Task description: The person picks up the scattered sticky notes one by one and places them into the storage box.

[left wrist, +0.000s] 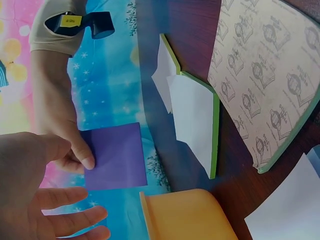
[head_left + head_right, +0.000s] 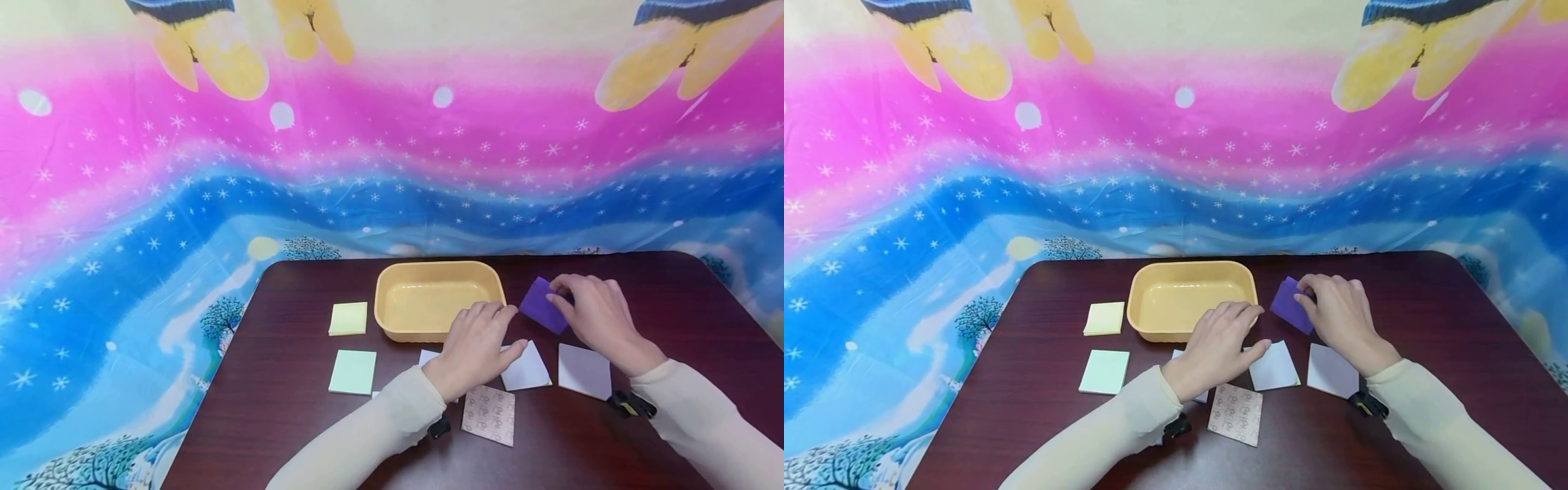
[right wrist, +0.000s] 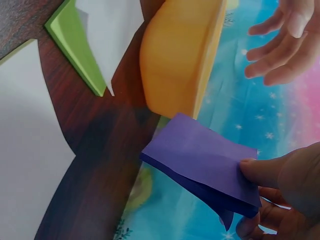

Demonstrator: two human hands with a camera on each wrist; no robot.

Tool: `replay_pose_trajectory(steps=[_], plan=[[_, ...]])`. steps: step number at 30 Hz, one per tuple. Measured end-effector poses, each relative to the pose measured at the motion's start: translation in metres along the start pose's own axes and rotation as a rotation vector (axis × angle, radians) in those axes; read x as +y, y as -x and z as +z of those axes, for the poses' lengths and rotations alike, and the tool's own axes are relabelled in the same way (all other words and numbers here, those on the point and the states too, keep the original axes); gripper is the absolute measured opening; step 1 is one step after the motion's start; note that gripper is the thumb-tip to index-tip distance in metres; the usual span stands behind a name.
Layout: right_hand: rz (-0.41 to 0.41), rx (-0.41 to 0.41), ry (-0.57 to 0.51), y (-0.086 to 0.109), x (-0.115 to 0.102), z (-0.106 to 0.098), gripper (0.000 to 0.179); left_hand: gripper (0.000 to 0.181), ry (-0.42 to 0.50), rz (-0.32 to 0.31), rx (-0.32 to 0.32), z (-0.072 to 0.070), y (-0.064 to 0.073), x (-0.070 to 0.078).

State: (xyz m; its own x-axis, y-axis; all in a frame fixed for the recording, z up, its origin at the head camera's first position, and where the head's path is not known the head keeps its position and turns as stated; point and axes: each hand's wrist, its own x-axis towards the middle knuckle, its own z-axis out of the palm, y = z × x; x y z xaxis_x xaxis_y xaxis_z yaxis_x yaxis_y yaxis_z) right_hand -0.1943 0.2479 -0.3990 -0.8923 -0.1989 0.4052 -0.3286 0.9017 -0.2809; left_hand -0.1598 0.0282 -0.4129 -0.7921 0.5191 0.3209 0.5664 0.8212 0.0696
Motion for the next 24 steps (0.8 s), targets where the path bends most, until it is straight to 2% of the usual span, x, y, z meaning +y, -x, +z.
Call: replay_pose_trajectory(steps=[10,24], plan=[[-0.023,0.030,0.001,0.002,-0.009,-0.009,0.015,0.051,-0.010,-0.003,0.017,-0.001,0.000,0.000],[-0.061,0.064,0.006,0.002,-0.017,-0.018,0.013,0.051,0.004,-0.023,0.004,-0.001,-0.003,-0.004]])
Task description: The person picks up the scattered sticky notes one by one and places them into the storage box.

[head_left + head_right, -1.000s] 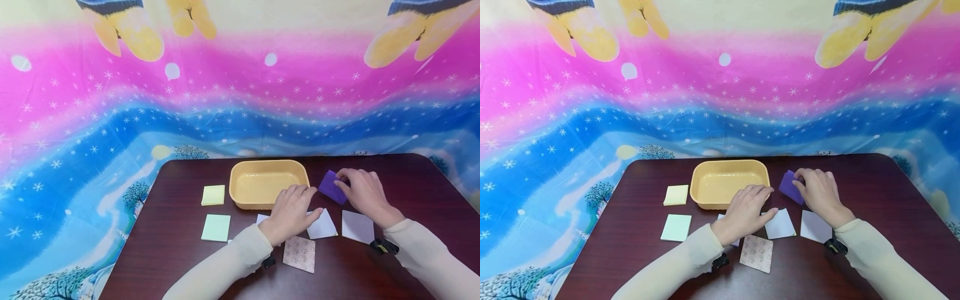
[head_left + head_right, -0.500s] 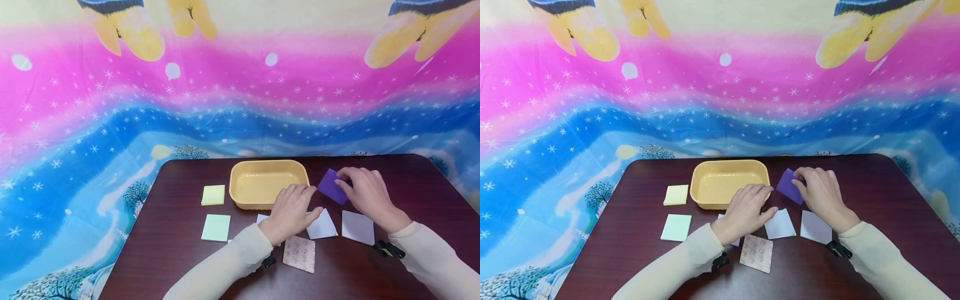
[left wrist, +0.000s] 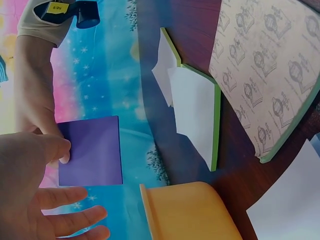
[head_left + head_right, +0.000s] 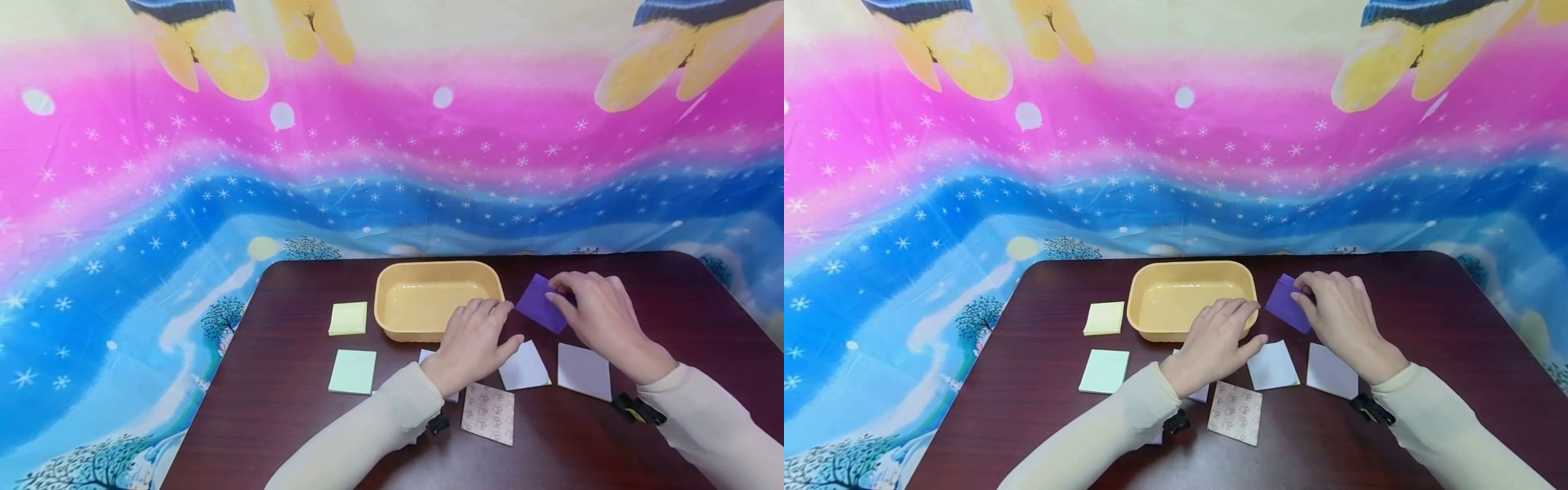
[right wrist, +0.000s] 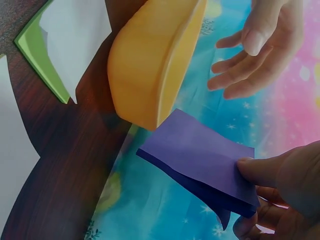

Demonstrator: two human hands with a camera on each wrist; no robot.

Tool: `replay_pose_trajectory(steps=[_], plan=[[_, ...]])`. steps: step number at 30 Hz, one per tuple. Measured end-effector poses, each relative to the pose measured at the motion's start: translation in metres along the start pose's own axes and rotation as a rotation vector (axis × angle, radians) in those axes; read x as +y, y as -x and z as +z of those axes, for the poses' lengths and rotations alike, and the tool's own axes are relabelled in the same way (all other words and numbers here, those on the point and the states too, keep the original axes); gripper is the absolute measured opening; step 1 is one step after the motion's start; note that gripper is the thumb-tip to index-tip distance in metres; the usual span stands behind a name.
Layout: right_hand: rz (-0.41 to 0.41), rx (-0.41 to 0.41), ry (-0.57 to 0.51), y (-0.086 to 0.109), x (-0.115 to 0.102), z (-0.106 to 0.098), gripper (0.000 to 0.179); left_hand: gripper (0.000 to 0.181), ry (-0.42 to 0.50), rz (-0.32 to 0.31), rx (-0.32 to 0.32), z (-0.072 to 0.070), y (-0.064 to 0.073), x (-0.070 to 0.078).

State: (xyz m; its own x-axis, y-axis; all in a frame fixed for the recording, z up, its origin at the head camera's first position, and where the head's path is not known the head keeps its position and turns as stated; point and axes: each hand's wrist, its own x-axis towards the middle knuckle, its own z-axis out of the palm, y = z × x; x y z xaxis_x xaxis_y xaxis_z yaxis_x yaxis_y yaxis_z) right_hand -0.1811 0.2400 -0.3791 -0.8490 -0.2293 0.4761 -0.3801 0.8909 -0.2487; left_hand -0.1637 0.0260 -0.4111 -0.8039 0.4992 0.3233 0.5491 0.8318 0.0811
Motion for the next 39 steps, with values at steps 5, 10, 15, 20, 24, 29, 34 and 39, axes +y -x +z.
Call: replay_pose_trajectory(steps=[5,10,15,20,24,29,34,39], plan=[[-0.018,0.023,0.012,-0.001,-0.003,-0.004,0.009,0.051,0.023,-0.007,-0.012,-0.002,-0.001,-0.001],[-0.019,0.019,0.012,-0.002,-0.006,-0.006,0.010,0.052,0.033,-0.013,-0.029,-0.003,-0.003,-0.001],[-0.021,0.013,0.005,-0.003,-0.010,-0.008,0.012,0.054,0.025,-0.016,-0.032,-0.004,-0.005,-0.002],[-0.031,0.022,0.007,-0.004,-0.013,-0.009,0.012,0.054,0.029,-0.021,-0.032,-0.006,-0.007,-0.002],[-0.034,0.026,0.007,-0.004,-0.014,-0.010,0.012,0.054,0.043,-0.025,-0.032,-0.007,-0.007,-0.003],[-0.045,0.027,0.006,-0.007,-0.019,-0.009,0.012,0.053,0.054,-0.035,-0.031,-0.007,-0.008,-0.005],[-0.061,0.027,0.003,-0.009,-0.024,-0.008,0.012,0.054,0.052,-0.038,-0.033,-0.007,-0.008,-0.008],[-0.071,0.023,-0.004,-0.011,-0.028,-0.006,0.012,0.052,0.027,-0.040,-0.033,-0.006,-0.007,-0.013]])
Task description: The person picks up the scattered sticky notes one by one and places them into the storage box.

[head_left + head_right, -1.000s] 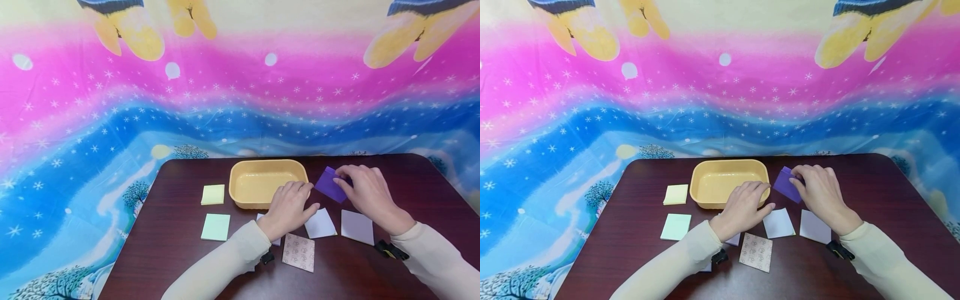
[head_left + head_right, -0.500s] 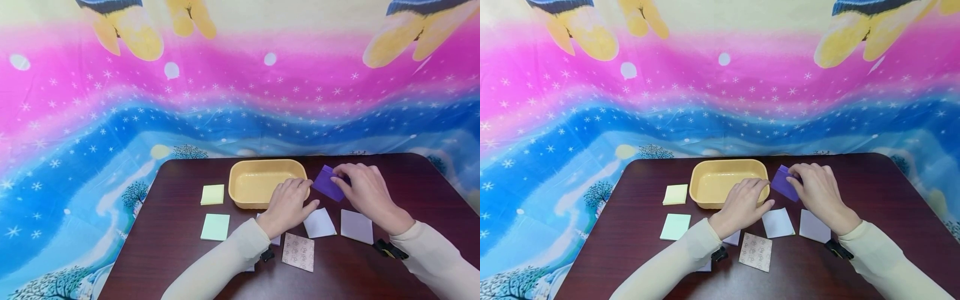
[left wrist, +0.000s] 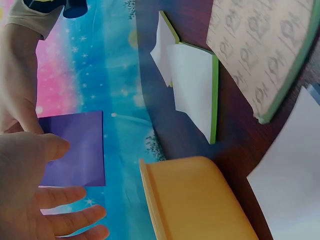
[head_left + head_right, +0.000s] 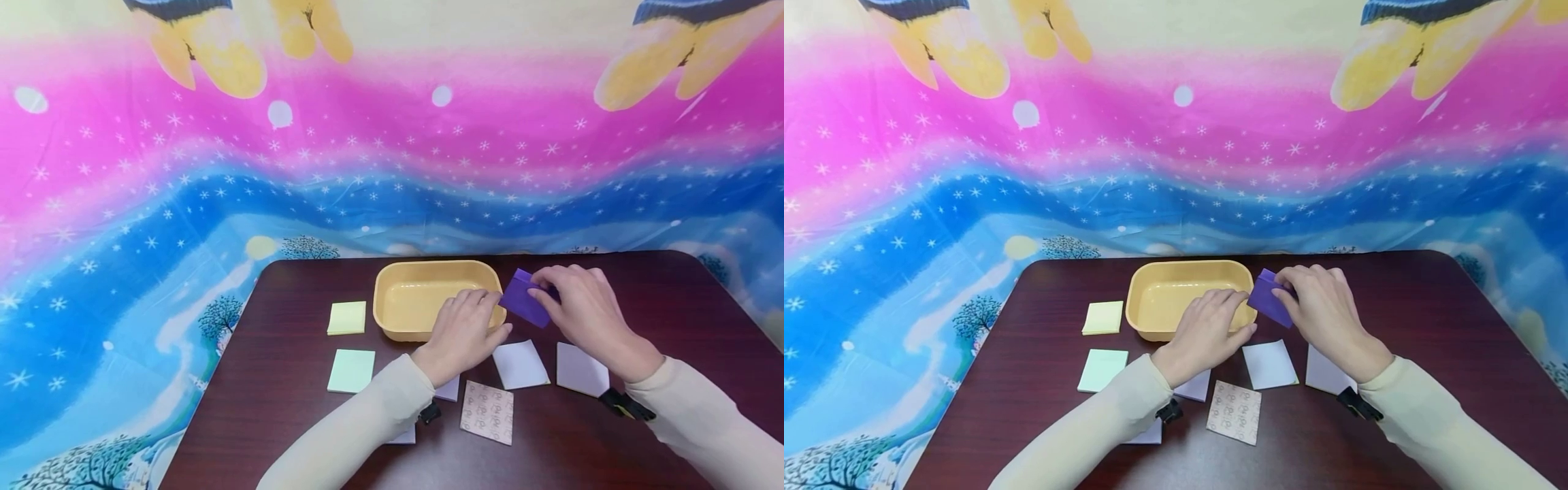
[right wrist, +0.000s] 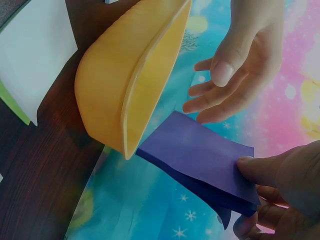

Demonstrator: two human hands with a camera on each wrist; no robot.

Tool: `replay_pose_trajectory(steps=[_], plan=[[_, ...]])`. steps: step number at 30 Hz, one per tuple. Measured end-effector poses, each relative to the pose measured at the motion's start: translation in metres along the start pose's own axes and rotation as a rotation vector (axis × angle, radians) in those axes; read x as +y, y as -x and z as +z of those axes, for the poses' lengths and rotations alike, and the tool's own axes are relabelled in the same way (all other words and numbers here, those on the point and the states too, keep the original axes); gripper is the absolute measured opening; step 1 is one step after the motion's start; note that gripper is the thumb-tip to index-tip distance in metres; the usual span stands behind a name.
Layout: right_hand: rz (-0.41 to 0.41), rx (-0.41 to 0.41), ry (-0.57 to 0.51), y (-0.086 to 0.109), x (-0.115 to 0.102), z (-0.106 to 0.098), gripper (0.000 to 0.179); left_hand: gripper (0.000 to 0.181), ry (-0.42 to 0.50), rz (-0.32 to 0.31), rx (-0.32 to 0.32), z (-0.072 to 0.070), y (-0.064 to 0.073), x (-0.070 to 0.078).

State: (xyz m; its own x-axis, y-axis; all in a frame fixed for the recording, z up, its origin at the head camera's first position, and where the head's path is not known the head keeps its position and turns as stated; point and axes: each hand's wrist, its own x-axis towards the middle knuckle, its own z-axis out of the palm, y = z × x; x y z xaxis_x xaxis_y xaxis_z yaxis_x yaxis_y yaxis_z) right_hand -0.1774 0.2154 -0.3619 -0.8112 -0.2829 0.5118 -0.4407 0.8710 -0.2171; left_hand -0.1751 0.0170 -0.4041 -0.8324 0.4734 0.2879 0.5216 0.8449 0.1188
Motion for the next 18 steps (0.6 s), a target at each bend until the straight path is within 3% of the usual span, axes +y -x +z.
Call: replay_pose_trajectory(steps=[18], plan=[[-0.012,-0.005,-0.008,-0.006,-0.004,0.007,0.012,0.053,0.022,-0.038,0.008,-0.003,0.001,-0.016]])
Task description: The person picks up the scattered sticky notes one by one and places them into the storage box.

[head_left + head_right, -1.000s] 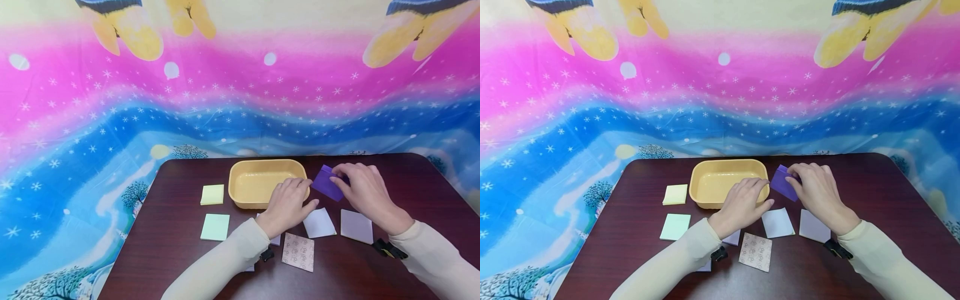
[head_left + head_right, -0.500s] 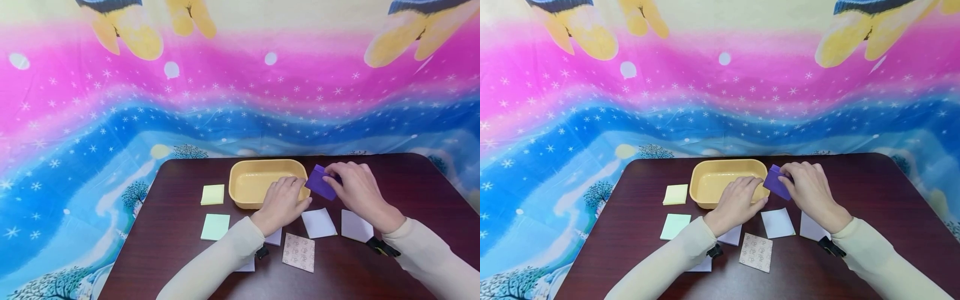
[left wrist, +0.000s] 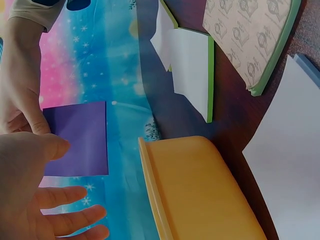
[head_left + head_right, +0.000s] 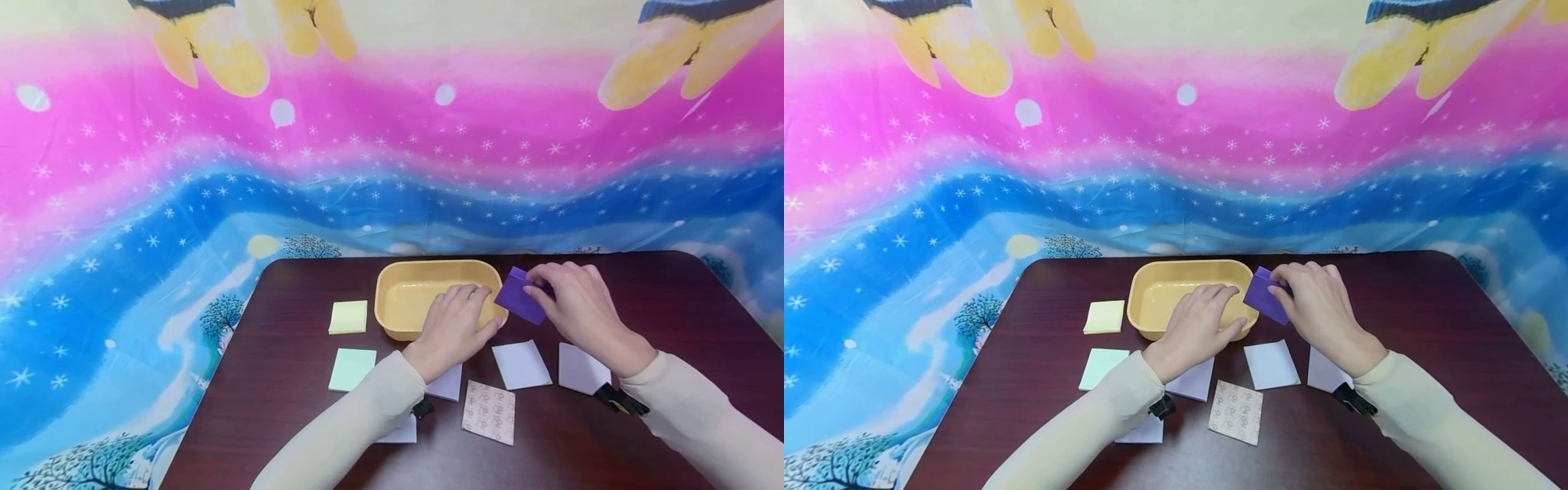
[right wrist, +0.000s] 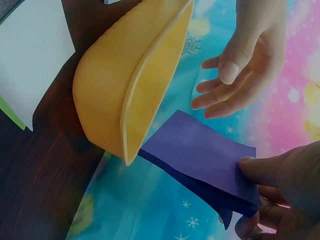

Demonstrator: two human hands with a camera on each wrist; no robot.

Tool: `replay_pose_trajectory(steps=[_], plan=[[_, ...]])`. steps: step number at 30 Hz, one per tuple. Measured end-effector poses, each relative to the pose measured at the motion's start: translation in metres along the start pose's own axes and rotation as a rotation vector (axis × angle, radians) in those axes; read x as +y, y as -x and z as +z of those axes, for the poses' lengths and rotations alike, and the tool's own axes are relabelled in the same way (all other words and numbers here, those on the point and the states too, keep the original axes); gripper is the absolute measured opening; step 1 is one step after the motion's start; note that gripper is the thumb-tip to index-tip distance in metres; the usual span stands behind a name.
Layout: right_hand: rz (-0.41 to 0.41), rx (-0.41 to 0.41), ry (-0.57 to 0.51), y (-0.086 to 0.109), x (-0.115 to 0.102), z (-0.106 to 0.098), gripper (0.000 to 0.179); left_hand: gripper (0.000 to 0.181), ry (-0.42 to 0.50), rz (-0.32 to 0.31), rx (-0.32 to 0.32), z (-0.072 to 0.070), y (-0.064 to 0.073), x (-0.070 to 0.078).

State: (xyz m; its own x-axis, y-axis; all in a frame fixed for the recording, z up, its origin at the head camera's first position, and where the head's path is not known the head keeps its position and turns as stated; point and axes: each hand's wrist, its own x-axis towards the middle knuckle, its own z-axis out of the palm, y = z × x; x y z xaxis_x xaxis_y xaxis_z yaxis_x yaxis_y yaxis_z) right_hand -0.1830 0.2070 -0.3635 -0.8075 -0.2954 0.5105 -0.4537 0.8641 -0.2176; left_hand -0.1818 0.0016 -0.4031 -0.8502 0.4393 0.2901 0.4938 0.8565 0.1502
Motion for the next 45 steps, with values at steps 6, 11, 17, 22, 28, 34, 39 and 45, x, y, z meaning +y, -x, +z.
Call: replay_pose_trajectory(steps=[6,11,17,22,28,34,39,45], plan=[[-0.011,-0.003,-0.004,-0.002,-0.001,0.003,0.012,0.054,0.012,-0.007,0.003,-0.001,0.000,-0.004],[-0.008,-0.010,-0.009,-0.004,-0.002,0.006,0.012,0.054,0.012,-0.018,-0.010,-0.001,0.001,-0.006],[-0.007,-0.021,-0.013,-0.006,-0.005,0.008,0.012,0.054,0.019,-0.031,-0.020,-0.002,0.001,-0.010],[0.000,-0.034,-0.019,-0.009,-0.007,0.010,0.012,0.054,0.027,-0.036,-0.020,-0.001,0.001,-0.012],[-0.003,-0.034,-0.022,-0.011,-0.009,0.012,0.011,0.055,0.032,-0.042,-0.020,0.000,0.001,-0.016],[0.004,-0.045,-0.037,-0.014,-0.010,0.016,0.011,0.055,0.033,-0.055,-0.014,0.000,0.001,-0.020],[0.027,-0.070,-0.048,-0.016,-0.009,0.020,0.012,0.054,0.043,-0.059,-0.011,0.002,0.000,-0.022],[0.030,-0.086,-0.050,-0.018,-0.009,0.024,0.012,0.055,0.042,-0.072,-0.011,0.003,0.001,-0.025]])
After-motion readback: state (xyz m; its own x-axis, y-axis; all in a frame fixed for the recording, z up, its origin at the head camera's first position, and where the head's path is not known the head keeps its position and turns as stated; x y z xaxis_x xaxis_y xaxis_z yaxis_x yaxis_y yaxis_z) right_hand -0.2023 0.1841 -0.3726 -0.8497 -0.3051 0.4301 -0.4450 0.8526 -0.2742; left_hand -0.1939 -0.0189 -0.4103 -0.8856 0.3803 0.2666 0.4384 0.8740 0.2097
